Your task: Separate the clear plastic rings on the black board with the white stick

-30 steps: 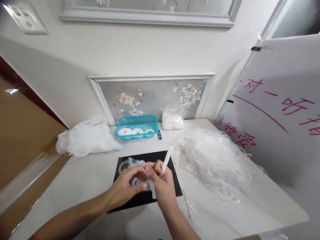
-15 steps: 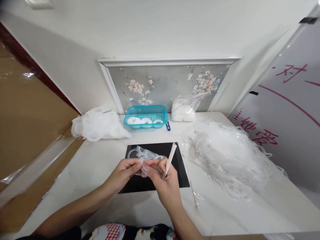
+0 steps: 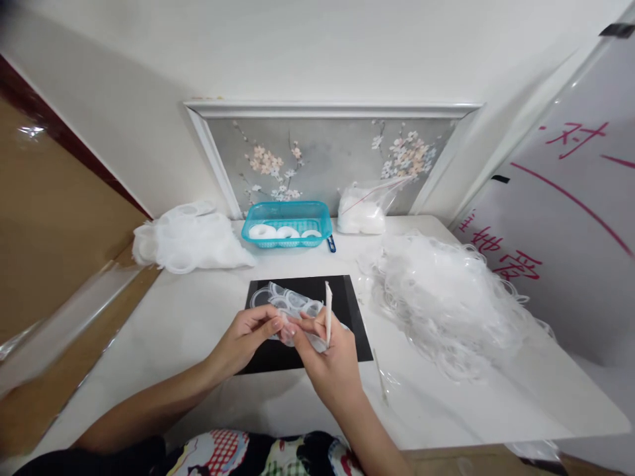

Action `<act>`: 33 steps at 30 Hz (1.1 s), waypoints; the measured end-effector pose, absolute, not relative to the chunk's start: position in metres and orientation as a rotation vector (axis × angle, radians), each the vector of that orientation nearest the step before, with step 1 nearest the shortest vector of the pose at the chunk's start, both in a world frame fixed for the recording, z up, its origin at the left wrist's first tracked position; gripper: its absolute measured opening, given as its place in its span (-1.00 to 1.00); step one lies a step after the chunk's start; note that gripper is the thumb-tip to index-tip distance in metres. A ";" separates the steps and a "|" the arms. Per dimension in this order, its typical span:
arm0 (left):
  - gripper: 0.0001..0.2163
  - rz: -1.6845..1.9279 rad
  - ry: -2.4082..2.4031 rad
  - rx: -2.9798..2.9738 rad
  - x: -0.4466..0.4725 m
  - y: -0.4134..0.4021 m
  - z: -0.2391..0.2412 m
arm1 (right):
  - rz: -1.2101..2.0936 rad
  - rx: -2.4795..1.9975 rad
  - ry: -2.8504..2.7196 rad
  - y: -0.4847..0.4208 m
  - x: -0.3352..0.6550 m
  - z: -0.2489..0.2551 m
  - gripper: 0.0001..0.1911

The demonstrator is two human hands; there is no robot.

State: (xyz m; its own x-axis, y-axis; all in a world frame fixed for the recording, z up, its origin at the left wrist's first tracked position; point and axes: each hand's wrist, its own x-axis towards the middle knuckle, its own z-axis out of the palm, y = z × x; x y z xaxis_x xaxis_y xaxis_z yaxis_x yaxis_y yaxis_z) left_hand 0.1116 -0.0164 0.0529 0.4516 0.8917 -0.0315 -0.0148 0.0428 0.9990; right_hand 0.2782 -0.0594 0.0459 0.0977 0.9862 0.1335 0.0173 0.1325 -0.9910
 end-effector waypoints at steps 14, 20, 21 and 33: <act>-0.70 0.993 0.883 1.247 0.106 -0.023 0.048 | 1.007 -1.236 -1.371 -0.063 0.287 0.046 -0.64; -0.88 1.280 0.771 1.338 0.101 -0.015 0.060 | 0.587 -1.377 -1.416 -0.045 0.299 0.043 -0.82; -0.90 1.288 0.723 1.361 0.101 -0.011 0.066 | 0.589 -1.329 -1.424 -0.039 0.302 0.046 -0.78; -0.90 1.678 0.388 1.650 0.114 0.064 0.180 | 0.220 -1.078 -1.379 0.039 0.327 0.125 -0.57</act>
State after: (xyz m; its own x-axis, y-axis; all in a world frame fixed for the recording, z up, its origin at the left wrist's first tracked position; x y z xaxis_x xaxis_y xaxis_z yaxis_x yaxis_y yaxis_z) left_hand 0.1136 0.0645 0.1803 0.0995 0.6776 0.7286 -0.2884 -0.6812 0.6729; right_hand 0.3269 0.0387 0.1251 0.2527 0.6919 0.6763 0.4472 0.5363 -0.7158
